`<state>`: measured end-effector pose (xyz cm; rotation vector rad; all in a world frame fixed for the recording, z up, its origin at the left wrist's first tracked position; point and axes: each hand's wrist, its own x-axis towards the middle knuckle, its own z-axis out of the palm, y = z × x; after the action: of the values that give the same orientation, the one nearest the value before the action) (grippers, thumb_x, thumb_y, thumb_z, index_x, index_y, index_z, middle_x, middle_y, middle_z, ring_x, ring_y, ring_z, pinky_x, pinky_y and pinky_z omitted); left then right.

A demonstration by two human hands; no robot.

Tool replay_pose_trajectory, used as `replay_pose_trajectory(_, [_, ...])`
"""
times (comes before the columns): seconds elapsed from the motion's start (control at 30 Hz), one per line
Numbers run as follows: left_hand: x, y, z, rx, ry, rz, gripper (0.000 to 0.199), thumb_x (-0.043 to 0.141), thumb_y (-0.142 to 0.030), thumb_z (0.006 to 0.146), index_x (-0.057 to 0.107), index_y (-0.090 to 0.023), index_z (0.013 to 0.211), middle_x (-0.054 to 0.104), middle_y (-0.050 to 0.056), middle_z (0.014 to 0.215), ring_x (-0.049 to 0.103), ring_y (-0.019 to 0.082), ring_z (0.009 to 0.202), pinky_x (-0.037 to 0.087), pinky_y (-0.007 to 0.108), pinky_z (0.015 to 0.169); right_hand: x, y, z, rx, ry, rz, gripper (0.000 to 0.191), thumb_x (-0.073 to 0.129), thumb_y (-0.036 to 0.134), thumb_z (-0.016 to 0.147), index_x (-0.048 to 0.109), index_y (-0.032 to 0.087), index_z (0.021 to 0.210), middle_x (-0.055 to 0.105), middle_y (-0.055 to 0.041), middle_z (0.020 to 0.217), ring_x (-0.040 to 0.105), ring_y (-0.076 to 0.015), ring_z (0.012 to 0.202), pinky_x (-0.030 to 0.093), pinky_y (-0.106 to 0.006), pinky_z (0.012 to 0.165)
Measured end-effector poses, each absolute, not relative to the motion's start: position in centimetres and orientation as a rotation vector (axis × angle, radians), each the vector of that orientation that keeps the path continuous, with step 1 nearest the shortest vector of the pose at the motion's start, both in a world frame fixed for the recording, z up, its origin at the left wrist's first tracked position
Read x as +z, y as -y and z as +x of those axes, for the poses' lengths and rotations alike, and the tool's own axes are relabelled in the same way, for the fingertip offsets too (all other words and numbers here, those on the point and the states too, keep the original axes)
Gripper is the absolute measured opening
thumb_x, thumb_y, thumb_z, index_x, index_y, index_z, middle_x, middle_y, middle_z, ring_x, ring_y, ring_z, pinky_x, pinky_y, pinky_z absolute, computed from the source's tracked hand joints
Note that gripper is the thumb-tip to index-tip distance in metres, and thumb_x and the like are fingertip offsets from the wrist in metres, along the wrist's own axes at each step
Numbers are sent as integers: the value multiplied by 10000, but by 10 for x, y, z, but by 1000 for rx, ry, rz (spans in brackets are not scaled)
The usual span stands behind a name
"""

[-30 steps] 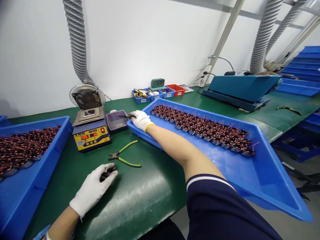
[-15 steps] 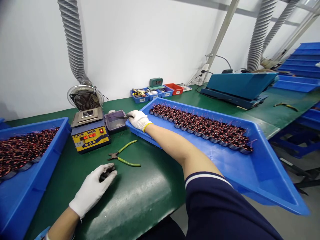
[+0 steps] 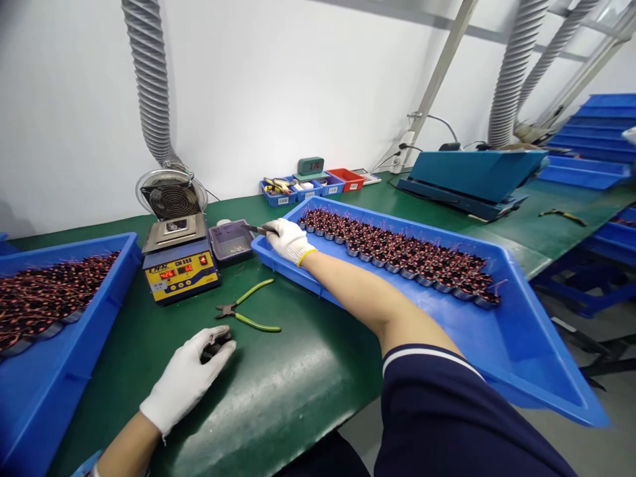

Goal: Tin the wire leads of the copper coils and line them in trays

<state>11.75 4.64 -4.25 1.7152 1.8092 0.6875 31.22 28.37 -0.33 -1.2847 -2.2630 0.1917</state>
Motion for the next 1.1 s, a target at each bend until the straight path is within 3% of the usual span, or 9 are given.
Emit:
replay_pose_trajectory(0.67, [-42,-46,118,691,-1802,1727,454,485,-478,796,618,-183,1115,681,87,1023,634,226,925,471,369,883,21,-252,325,-125,2571,-1423,431,469,279,865,531,269,1292,577,-61,1163,582,-209,965,456,-275,775])
replay_pose_trajectory(1.1, [-39,-46,119,680,-1809,1732,448,489,-479,798,621,-186,1110,678,83,1056,633,226,935,471,372,891,24,-249,327,-152,2593,-1455,432,443,314,871,523,290,1295,576,-66,1134,587,-223,930,452,-284,697])
